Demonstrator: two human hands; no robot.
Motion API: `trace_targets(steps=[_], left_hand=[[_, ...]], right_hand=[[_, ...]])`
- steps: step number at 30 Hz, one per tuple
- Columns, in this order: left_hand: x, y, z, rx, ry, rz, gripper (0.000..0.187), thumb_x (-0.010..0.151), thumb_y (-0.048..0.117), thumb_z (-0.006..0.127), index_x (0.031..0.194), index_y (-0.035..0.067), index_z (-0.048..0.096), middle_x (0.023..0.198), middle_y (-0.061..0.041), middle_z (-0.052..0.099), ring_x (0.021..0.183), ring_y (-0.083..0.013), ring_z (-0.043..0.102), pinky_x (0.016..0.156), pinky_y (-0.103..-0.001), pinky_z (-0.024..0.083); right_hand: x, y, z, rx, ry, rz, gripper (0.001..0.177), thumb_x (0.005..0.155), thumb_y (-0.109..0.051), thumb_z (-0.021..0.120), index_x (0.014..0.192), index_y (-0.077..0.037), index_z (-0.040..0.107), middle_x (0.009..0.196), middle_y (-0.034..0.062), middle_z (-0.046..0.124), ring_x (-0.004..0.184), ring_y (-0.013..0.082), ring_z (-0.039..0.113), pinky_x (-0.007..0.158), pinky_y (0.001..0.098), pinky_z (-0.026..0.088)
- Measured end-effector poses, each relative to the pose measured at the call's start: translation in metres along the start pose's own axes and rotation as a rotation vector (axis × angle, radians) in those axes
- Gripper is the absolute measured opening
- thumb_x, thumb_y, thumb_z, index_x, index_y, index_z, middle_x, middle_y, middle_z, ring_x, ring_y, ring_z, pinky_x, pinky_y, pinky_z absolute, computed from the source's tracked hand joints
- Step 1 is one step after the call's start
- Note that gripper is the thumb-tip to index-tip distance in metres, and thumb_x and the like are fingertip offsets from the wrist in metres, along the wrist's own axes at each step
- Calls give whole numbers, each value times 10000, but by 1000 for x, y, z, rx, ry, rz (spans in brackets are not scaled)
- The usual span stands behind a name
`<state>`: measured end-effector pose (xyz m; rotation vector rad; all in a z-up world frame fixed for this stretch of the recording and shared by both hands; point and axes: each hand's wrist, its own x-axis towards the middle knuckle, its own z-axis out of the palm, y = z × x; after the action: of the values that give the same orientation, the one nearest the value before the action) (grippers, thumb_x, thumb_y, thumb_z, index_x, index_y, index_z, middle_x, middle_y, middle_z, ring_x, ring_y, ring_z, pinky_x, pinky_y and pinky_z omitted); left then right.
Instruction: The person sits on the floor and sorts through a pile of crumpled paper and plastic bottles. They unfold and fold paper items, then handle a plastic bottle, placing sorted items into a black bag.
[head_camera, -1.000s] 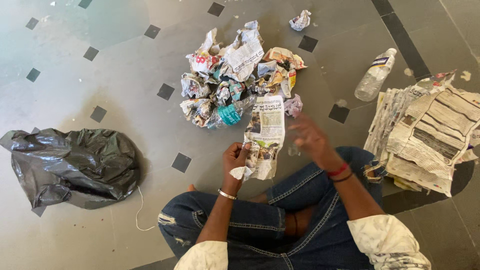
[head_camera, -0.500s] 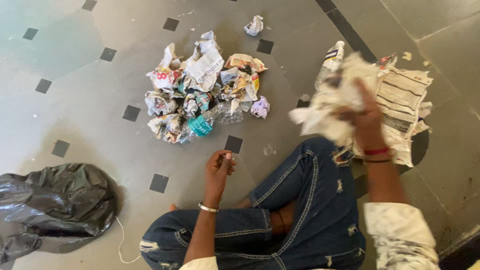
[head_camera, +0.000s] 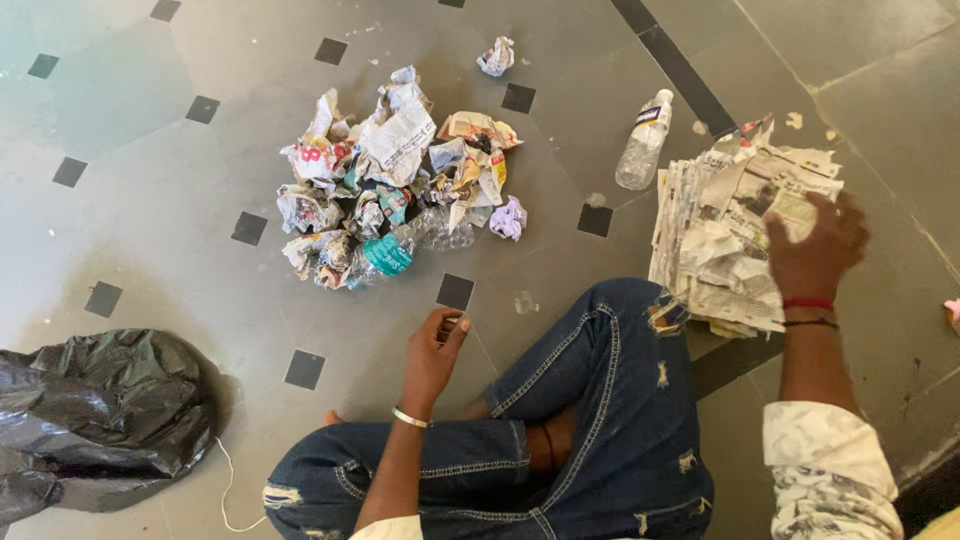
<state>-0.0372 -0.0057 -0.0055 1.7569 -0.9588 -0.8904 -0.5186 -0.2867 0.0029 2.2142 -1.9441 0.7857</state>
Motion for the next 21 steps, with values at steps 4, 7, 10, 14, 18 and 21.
trace_targets(steps=[4, 7, 10, 14, 18, 21], left_hand=[[0, 1, 1, 75, -3, 29, 297, 918, 258, 749, 1121, 47, 697, 822, -73, 729, 703, -155, 676, 647, -311, 556], [-1, 4, -1, 127, -15, 30, 307, 914, 249, 751, 1134, 44, 689, 834, -103, 739, 713, -194, 708, 662, -336, 564], [-6, 7, -2, 190, -32, 45, 321, 913, 248, 751, 1157, 53, 680, 852, -121, 747, 739, -225, 721, 672, -361, 566], [-6, 7, -8, 252, -33, 97, 336, 890, 238, 770, 1159, 57, 682, 899, -126, 747, 765, -260, 721, 679, -384, 571], [-5, 5, -1, 271, -33, 94, 339, 882, 237, 775, 1159, 62, 688, 939, -128, 753, 790, -281, 726, 699, -395, 571], [-2, 5, 0, 274, 39, 112, 415, 865, 243, 807, 1204, 49, 668, 1066, -142, 744, 858, -291, 726, 733, -401, 566]], right_hand=[[20, -103, 32, 336, -127, -255, 390, 979, -354, 795, 1225, -77, 676, 1356, 185, 656, 1309, 346, 596, 1152, 508, 447], [21, -199, 69, 454, -612, -291, 489, 894, -357, 770, 1309, -120, 663, 1320, 151, 684, 1140, 324, 695, 982, 431, 544], [5, -278, 118, 94, -702, -667, 749, 861, -434, 764, 1504, -194, 466, 1496, 258, 421, 1191, 442, 601, 979, 503, 488], [-30, -308, 155, -73, -822, -648, 679, 837, -322, 716, 1488, -313, 524, 1538, 201, 431, 1135, 431, 618, 956, 493, 515], [-27, -291, 152, 303, -776, -700, 273, 911, -324, 723, 1154, -203, 748, 1361, 103, 667, 1126, 322, 689, 993, 455, 542], [-30, -295, 131, 709, -872, -504, 253, 878, -229, 746, 1112, -136, 737, 1204, 87, 732, 1048, 271, 720, 909, 395, 572]])
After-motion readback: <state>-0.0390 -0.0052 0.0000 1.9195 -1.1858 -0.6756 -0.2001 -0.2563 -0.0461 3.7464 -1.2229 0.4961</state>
